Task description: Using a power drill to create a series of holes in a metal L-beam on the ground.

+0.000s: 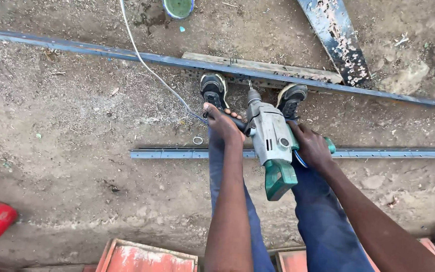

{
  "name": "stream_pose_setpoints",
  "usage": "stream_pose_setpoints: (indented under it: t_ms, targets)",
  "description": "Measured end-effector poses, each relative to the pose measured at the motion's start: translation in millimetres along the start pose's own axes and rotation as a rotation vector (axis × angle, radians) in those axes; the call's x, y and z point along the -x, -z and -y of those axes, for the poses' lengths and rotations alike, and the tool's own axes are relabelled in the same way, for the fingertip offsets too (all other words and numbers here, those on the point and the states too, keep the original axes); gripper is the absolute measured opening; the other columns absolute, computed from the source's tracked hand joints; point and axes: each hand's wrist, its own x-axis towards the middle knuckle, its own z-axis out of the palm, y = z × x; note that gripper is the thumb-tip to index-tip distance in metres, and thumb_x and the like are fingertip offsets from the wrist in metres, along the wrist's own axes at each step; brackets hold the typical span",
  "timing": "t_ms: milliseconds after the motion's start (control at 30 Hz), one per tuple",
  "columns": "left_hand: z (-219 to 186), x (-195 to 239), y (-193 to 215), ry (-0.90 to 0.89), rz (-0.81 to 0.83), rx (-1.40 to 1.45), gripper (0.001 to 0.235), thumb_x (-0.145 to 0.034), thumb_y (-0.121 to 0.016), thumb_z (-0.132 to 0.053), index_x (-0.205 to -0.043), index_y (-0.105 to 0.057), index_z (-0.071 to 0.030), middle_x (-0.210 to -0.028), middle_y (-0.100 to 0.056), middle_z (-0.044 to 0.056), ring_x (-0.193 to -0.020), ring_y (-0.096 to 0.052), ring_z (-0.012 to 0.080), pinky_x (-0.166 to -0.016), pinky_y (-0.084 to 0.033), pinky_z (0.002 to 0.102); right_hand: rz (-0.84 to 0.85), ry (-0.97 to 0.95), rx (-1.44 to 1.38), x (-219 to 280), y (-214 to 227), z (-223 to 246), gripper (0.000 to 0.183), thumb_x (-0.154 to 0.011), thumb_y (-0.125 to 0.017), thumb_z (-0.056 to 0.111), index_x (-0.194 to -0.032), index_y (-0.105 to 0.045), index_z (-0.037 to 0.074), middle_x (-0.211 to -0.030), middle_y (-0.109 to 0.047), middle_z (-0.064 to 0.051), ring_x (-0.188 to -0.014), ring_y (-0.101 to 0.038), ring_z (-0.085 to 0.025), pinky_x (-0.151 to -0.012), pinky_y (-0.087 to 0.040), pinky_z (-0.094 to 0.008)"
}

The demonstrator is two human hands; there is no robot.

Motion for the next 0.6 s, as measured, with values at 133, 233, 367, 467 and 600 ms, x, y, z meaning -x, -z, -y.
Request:
stream_pose_setpoints:
  t_ms: [133, 233, 367, 467, 600]
  targets:
    - [-4, -6, -3, -0.014, 0.017, -0.044, 0.045, -0.106, -0.047, -0.057, -0.103, -0.045, -0.012, -0.072, -0.052, -0.001, -0.054, -0.058, 0.0135, -0.044, -0.052, 0.028, -0.035, 0.013, -0.008, -3, -4, 8, 0.085, -0.079, -0.067, 0.024, -0.158, -0.036, 0.023, -0.125, -0.06, -0.018, -0.105, -0.067, -0.055, -0.091, -0.056, -0.067]
    - [2, -8, -1, -0.017, 0.001, -0.059, 0.043, -0.107, -0.045, -0.055, -0.107, -0.045, -0.012, -0.073, -0.052, -0.001, -0.054, -0.057, 0.0132, -0.044, -0.052, 0.027, -0.023, 0.0, -0.009, -2, -8, 1, 0.087, -0.077, -0.067, 0.025, -0.159, -0.035, 0.025, -0.125, -0.06, -0.017, -0.103, -0.067, -0.055, -0.091, -0.056, -0.067]
    - [5, -12, 1, 0.006, -0.005, -0.038, 0.041, -0.108, -0.041, -0.052, -0.108, -0.044, -0.012, -0.075, -0.051, -0.002, -0.055, -0.055, 0.0123, -0.045, -0.05, 0.027, -0.037, 0.022, -0.003, 0, 0, 8, 0.086, -0.077, -0.064, 0.018, -0.159, -0.036, 0.024, -0.123, -0.06, -0.019, -0.102, -0.068, -0.056, -0.09, -0.055, -0.068]
    - [4, -21, -2, -0.027, 0.029, -0.085, 0.035, -0.109, -0.037, -0.047, -0.107, -0.044, -0.013, -0.074, -0.05, -0.002, -0.054, -0.056, 0.0118, -0.043, -0.052, 0.025, -0.075, 0.017, -0.016, 3, 0, 16, 0.082, -0.078, -0.063, 0.019, -0.156, -0.041, 0.02, -0.12, -0.061, -0.021, -0.099, -0.068, -0.056, -0.086, -0.056, -0.067]
    - [-7, -20, -16, -0.078, -0.006, -0.077, 0.045, -0.106, -0.046, -0.054, -0.098, -0.048, -0.011, -0.067, -0.052, 0.0, -0.048, -0.056, 0.0148, -0.036, -0.05, 0.029, 0.014, -0.054, 0.05, -14, 9, 15, 0.082, -0.081, -0.063, 0.039, -0.158, -0.037, 0.031, -0.132, -0.058, -0.015, -0.103, -0.068, -0.056, -0.093, -0.054, -0.067]
